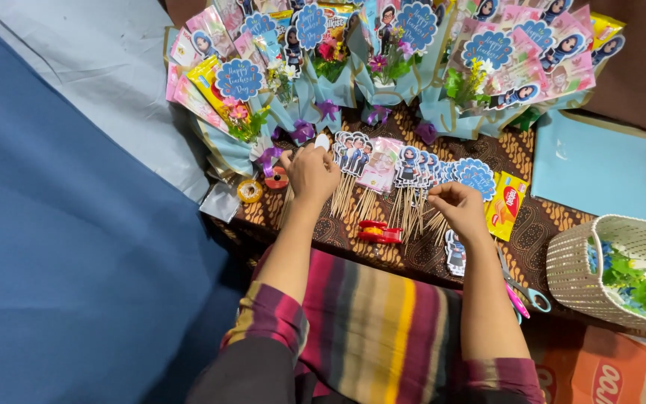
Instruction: Attaching decorative paper cutouts to wooden sticks to create toppers for floral bouquets.
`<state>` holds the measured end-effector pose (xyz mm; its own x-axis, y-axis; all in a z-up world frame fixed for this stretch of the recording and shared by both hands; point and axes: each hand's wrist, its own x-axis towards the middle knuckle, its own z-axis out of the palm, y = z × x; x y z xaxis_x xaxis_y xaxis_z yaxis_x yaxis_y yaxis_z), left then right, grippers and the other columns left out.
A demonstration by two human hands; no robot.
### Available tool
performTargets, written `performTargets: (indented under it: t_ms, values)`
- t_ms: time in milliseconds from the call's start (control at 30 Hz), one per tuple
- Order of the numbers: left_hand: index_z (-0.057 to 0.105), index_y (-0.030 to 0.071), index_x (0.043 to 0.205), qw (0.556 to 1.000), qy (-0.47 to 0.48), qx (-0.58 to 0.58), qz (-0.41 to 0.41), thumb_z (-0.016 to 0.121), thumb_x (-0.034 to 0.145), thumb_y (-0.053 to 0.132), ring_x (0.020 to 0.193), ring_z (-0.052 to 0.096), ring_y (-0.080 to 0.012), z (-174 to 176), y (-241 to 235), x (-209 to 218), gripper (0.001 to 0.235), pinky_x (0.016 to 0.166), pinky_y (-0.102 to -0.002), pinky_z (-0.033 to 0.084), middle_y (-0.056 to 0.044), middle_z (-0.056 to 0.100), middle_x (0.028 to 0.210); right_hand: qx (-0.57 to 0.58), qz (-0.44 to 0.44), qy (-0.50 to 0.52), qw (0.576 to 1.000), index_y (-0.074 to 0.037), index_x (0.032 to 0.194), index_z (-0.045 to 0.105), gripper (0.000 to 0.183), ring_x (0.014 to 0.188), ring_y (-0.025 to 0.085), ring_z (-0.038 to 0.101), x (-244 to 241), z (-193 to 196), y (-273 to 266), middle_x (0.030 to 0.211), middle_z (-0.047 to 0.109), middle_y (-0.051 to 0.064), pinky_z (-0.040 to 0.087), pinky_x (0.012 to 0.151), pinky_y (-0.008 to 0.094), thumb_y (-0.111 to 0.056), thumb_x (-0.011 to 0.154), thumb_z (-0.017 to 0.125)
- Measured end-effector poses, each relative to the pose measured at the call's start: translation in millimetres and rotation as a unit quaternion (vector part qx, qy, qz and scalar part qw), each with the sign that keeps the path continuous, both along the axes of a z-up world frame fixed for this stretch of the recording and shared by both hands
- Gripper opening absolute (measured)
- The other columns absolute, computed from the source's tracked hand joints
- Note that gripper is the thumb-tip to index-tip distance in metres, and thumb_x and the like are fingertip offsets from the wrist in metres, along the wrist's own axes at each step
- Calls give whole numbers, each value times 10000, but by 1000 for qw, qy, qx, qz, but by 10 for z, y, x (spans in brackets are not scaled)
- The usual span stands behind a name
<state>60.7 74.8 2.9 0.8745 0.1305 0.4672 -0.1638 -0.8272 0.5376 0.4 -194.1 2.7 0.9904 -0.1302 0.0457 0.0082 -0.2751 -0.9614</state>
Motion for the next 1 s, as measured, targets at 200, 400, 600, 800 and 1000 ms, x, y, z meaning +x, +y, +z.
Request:
performTargets:
  t_ms: [200,400,600,800,1000]
  values:
    - [621,168,658,944,-65,-243,-211,655,664,129,675,627,-193,127,-352,-123,52,720,-302,438,14,618,624,93,35,2,995,-18,875,657,191,702,104,560,-140,329,186,757,626,68,466,673,238,-8,697,725]
    - [669,127,728,862,95,-376,-327,698,688,149,724,622,-117,501,-578,-367,54,752,-285,452,-25,658,662,182,58,-14,981,25,953,614,287,798,129,584,-152,302,37,901,617,108,484,718,244,32,682,710]
    - [670,101,734,842,144,-349,-385,664,689,122,735,629,-172,214,-827,-368,50,764,-313,460,-40,650,667,283,70,-87,953,21,938,530,256,964,219,586,-145,284,-131,1142,528,204,457,814,284,58,707,633]
    - [653,114,692,839,160,-295,-428,663,654,110,711,635,-199,128,-988,-412,40,730,-314,472,-38,629,642,266,-11,-111,957,-27,977,509,282,887,156,603,-188,450,-16,1031,590,134,473,770,214,51,748,654]
    - [658,133,697,834,170,-266,-453,662,654,122,729,642,-205,77,-1027,-425,44,725,-308,473,-35,626,665,186,-39,-106,976,-29,1025,500,365,686,122,614,-208,538,48,781,621,117,483,647,205,38,730,704]
